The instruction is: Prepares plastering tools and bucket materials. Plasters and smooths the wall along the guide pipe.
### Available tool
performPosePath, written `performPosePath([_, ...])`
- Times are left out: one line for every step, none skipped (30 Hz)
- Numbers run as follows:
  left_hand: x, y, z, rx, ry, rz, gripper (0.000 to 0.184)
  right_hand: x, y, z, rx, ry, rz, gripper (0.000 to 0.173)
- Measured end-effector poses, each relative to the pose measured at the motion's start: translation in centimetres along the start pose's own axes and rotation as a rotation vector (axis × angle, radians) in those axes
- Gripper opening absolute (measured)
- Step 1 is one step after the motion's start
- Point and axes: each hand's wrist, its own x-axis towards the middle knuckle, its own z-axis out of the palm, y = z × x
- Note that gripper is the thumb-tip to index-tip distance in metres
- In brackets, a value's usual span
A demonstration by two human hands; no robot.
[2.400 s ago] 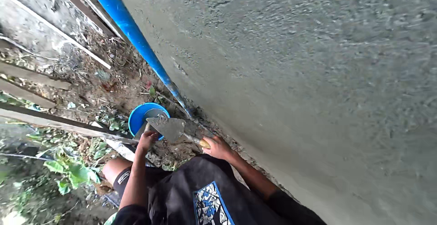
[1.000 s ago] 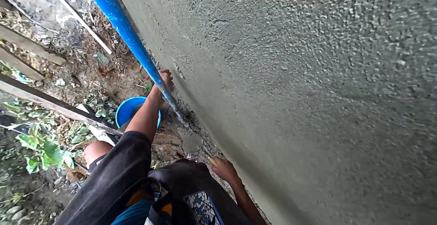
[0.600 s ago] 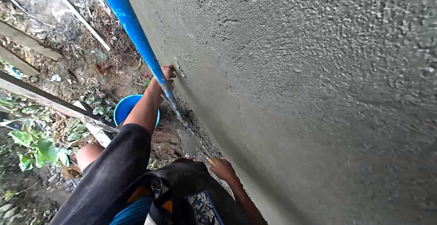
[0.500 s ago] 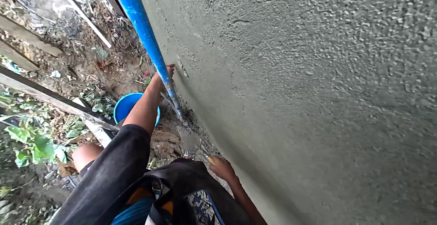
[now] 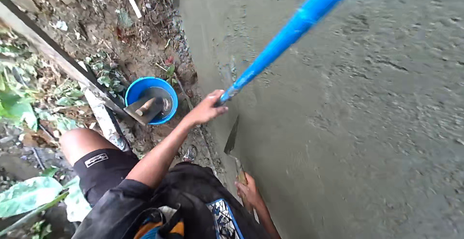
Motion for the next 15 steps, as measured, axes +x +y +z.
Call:
performPosePath([-0.1, -0.3, 0.5, 0.023, 0.057, 0.041, 0.039, 0.7, -1.2, -0.1, -0.017, 0.009, -0.008, 0.042])
performPosePath([-0.2, -0.8, 0.8, 0.055, 0.122, 0.082, 0.034, 1.6, -2.5, -0.2, -0.067, 0.022, -0.014, 0.042])
performPosePath([-0.3, -1.1, 0.9, 0.091, 0.170, 0.102, 0.032, 2.6, -4.0, -0.3, -0.128, 0.036, -0.017, 0.042])
performPosePath([-0.5, -1.3, 1.0, 0.123, 0.201, 0.105, 0.030, 3.6, -5.6, -0.3, -0.182, 0.044, -0.017, 0.041])
performPosePath([-0.8, -1.5, 1.0, 0.147, 0.220, 0.095, 0.029, 4.6, -7.1, -0.2, -0.228, 0.044, -0.017, 0.041])
performPosePath([-1.2, -1.5, 1.0, 0.159, 0.232, 0.080, 0.030, 5.7, -8.7, -0.1, -0.265, 0.043, -0.019, 0.041])
performPosePath([-1.6, -1.4, 1.0, 0.169, 0.249, 0.071, 0.029, 6.8, -10.1, 0.2, -0.291, 0.045, -0.023, 0.041])
performPosePath([-1.9, -1.2, 1.0, 0.183, 0.265, 0.061, 0.029, 8.0, -11.5, 0.5, -0.306, 0.048, -0.026, 0.043])
performPosePath([-2.1, -1.0, 0.9, 0.200, 0.286, 0.061, 0.028, 9.3, -12.8, 0.9, -0.309, 0.052, -0.027, 0.043])
performPosePath([-2.3, -1.0, 0.9, 0.216, 0.306, 0.067, 0.026, 10.6, -13.8, 1.2, -0.302, 0.058, -0.033, 0.042])
performPosePath([-2.4, -1.0, 1.0, 0.231, 0.314, 0.070, 0.025, 11.9, -14.6, 1.5, -0.293, 0.062, -0.045, 0.041])
performPosePath([-2.5, -1.0, 1.0, 0.240, 0.318, 0.073, 0.025, 13.2, -15.4, 1.6, -0.287, 0.058, -0.059, 0.039])
performPosePath([-2.6, -1.0, 1.1, 0.243, 0.322, 0.076, 0.024, 14.3, -16.1, 1.8, -0.287, 0.049, -0.080, 0.036])
performPosePath([-2.9, -0.9, 1.2, 0.247, 0.322, 0.071, 0.023, 15.1, -16.9, 2.1, -0.294, 0.045, -0.106, 0.032])
performPosePath([-3.1, -0.8, 1.1, 0.249, 0.320, 0.064, 0.022, 15.7, -17.7, 2.6, -0.318, 0.052, -0.132, 0.030])
